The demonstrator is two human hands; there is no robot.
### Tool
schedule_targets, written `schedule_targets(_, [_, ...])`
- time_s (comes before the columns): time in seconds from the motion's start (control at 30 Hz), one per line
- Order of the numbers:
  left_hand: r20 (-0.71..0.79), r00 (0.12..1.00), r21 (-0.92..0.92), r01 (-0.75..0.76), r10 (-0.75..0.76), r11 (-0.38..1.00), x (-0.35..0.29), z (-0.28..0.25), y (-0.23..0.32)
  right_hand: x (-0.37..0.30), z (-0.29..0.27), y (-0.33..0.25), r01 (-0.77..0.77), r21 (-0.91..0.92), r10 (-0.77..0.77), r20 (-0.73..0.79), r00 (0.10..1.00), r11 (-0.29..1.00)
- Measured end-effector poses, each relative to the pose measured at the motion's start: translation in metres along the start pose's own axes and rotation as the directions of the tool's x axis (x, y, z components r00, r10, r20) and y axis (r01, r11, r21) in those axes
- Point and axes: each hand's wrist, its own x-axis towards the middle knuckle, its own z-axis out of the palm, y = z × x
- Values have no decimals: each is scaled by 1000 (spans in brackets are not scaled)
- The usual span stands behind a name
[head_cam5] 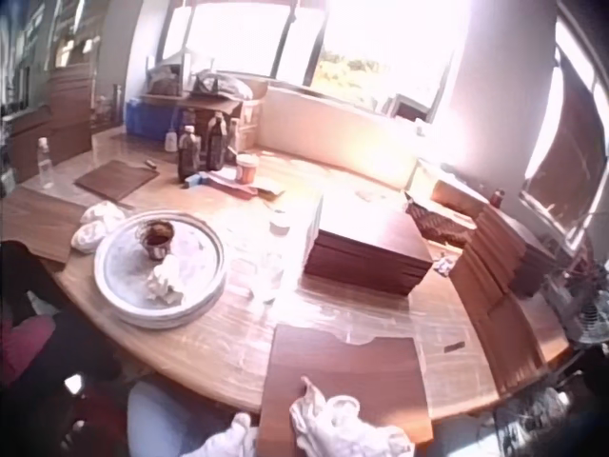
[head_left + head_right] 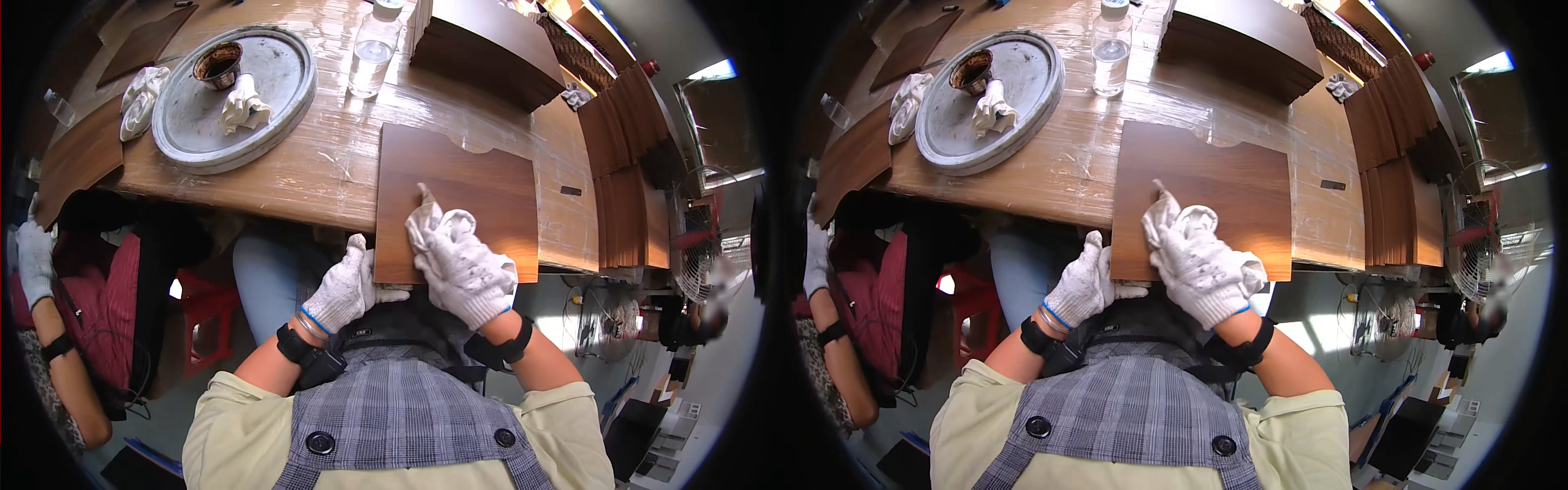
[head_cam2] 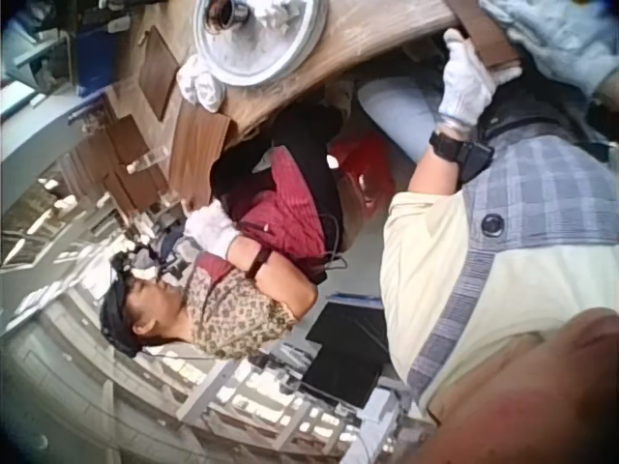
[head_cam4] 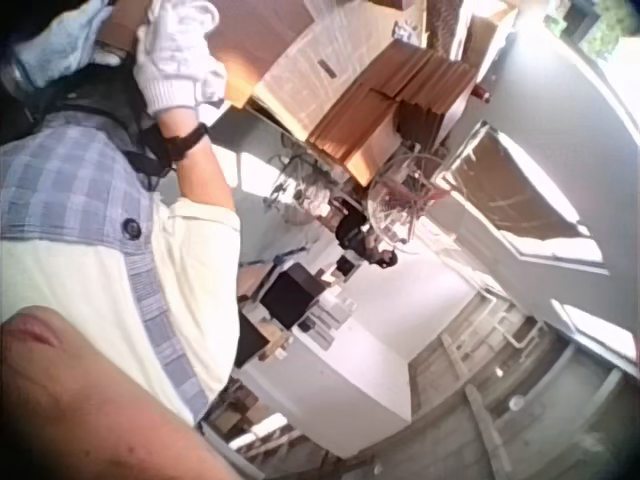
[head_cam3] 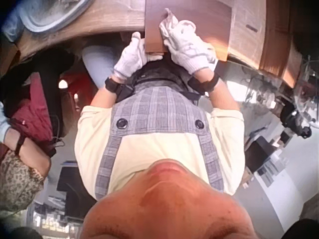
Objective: Cleaning and scraping wood furniture panels using a cloth, liquid, and a small scraper.
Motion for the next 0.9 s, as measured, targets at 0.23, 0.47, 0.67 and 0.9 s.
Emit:
schedule_targets(0.23, [173,984,-162,-11,39,987,-4,-26,-6,43,-5,39,11,222,22,-143,989,975])
schedule_targets(0.47, [173,984,-19,48,-44,999,4,-16,-14,75,-7,100,-215,-9,200,-330,923,977])
schedule_targets(0.67, [168,985,67,29,-40,997,4,-11,-7,130,-17,-5,215,-12,-215,-115,970,976])
schedule_targets(0.9, [168,985,-38,-20,26,999,6,-11,1,108,-8,-24,351,41,-346,-92,934,936])
